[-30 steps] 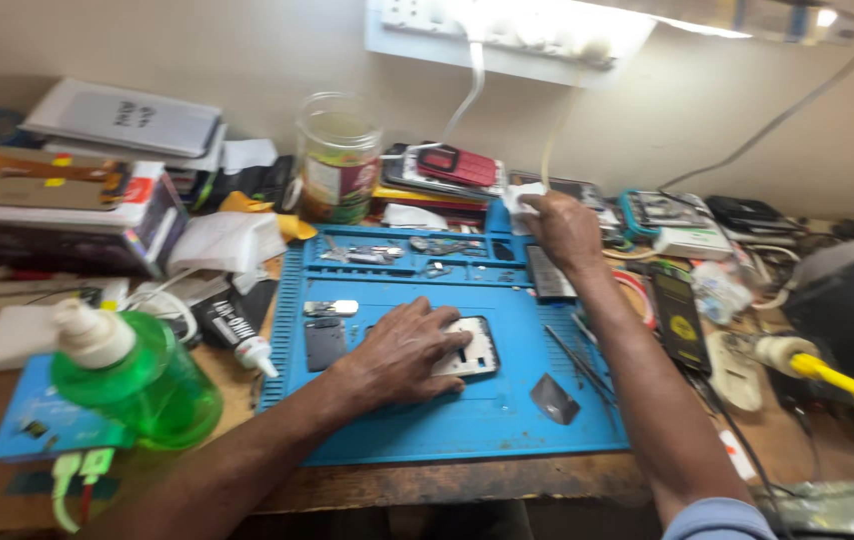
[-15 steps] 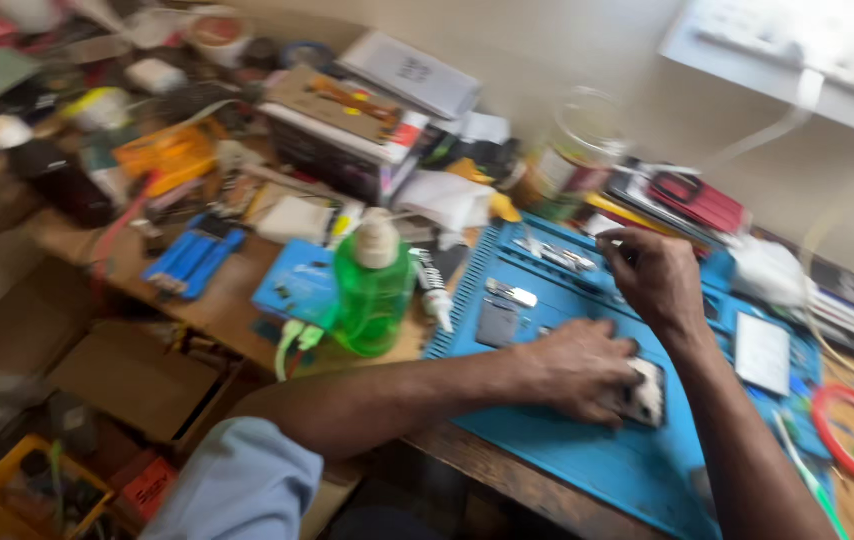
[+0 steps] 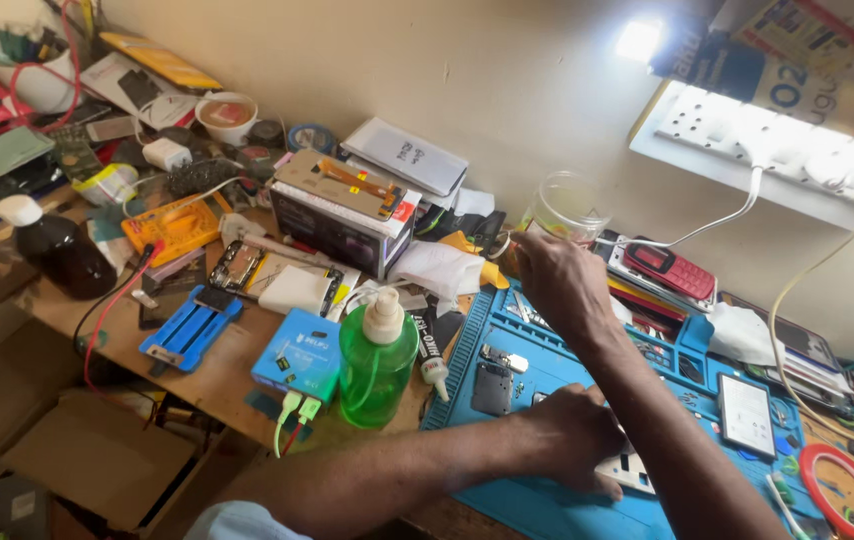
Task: The person cleans the interior of a disassembled smartphone back cover using a toothbrush, tweezers, and a tissue. They repeatedly scrub edges and crevices, wipe the surface, and remove small debris from the frame.
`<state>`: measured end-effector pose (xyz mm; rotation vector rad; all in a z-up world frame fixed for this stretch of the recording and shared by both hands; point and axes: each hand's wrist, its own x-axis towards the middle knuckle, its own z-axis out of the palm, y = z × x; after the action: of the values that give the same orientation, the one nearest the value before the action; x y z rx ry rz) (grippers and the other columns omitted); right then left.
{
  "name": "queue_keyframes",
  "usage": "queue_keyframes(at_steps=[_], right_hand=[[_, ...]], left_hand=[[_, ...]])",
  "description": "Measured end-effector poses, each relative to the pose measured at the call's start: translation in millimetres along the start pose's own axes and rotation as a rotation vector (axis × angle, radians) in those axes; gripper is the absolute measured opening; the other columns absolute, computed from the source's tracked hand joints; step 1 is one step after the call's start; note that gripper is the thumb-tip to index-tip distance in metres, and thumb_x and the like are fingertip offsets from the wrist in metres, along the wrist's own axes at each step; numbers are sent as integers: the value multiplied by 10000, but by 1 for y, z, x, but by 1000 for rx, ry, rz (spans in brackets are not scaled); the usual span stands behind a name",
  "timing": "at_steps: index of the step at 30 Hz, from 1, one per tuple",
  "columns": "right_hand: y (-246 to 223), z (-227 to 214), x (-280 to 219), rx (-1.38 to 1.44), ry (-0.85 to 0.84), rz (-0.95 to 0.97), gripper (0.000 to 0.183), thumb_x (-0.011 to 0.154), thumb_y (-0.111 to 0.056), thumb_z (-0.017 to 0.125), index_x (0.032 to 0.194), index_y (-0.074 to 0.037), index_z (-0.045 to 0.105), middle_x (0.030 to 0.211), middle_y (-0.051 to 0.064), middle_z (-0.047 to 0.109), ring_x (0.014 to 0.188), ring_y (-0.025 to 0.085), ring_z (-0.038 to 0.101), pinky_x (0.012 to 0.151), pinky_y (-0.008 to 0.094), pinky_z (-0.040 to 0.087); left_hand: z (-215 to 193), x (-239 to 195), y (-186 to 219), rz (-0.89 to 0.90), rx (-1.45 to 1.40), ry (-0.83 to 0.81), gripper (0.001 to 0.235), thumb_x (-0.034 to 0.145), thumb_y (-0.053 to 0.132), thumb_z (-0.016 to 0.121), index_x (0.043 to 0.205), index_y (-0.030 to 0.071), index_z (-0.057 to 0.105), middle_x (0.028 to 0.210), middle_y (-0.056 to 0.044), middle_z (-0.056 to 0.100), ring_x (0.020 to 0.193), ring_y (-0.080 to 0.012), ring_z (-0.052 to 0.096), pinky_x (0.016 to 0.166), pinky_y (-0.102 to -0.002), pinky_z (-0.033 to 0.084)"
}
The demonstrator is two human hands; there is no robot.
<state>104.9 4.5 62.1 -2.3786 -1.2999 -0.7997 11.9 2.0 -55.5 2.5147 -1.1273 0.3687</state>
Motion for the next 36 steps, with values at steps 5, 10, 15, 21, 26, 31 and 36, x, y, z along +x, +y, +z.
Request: queue_keyframes(at_steps=[5,10,15,21,26,31,36], right_hand=[[24,-38,-30,53,72,45,179,977,-221,684,1038,-98,799,853,154,765,691,271,736,614,411,582],[109,-79,-64,139,-401,495,220,906,-266,736,1014,-81,789,715,128,777,637,210,769,671,378,594],[167,-80,-128,-78,-314,593,198,897,-264,760,1007,-108,816,817,128,759,714,264,748,713,403,583],[134,-22,-133,-22,-67,282,216,880,-267,778,1055,-141,794,828,160,744,757,341,724,677,446,572],[121,7,-95,-202,-138,52,290,872,-191,738,1159,-174,776,764,150,724,693,335,711,593,456,553],[120,8,-74,-315,-308,-62,440,834,-102,714,1266,-179,735,757,108,706,659,297,717,549,440,552],[136,-8,-86,-60,18,77,85,989,-139,682,1056,-129,732,901,106,739,761,286,738,629,411,567]], left_hand=[[-5,-9,17,-54,-17,-34,631,762,563,746,1228,138,739,1134,-154,688,1101,-344,630,904,-485,545],[-21,-1,10,29,-16,96,599,689,519,829,1119,111,744,1252,-188,623,1078,-405,587,880,-523,519],[-7,2,11,-68,-90,-37,593,717,486,830,1181,130,727,1151,-146,605,1060,-367,562,883,-520,493],[-15,0,15,-75,-37,-34,600,733,519,826,1183,132,734,1121,-136,609,1039,-344,566,869,-499,500],[-19,2,13,-55,-3,-8,582,711,538,830,1116,128,753,1094,-135,619,1015,-328,576,864,-488,510],[-15,0,11,-46,9,-4,613,718,567,824,1140,129,750,1089,-128,623,1004,-316,584,856,-474,521],[-12,1,9,-55,20,-10,645,707,580,821,1163,131,745,1085,-127,621,997,-311,583,845,-476,526]])
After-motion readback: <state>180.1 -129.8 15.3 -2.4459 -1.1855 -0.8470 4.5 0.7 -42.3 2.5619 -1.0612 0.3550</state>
